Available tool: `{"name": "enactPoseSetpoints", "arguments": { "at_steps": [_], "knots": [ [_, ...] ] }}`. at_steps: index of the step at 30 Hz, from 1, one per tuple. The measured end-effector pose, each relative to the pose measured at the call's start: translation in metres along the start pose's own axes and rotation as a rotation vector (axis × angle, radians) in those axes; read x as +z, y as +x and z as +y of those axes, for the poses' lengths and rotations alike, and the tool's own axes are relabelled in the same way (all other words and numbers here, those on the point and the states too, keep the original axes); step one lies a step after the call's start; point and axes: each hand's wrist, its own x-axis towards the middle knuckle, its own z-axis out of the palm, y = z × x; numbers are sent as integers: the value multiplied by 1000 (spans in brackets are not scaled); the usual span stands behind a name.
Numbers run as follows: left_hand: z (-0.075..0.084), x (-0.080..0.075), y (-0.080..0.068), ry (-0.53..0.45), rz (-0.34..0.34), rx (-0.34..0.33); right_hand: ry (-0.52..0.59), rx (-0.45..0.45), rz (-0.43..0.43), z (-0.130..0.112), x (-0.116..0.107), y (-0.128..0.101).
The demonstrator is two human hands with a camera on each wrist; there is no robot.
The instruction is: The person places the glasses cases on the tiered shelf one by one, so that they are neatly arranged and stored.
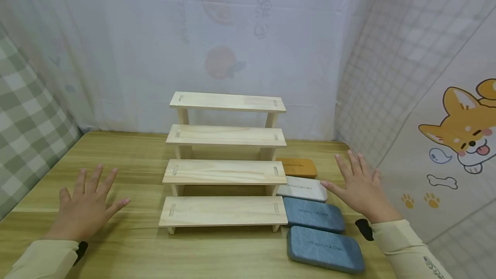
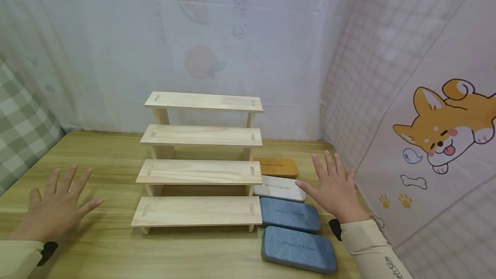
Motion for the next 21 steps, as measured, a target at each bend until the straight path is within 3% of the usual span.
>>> {"name": "enactPoseSetpoints", "arguments": {
  "at_steps": [15, 21],
  "knots": [
    [6, -3, -3, -97, 18, -12, 52, -8, 49, 7, 5, -8],
    [13, -2, -2, -213, -4, 0, 128, -24, 100, 16, 11, -19]
  ]
}}
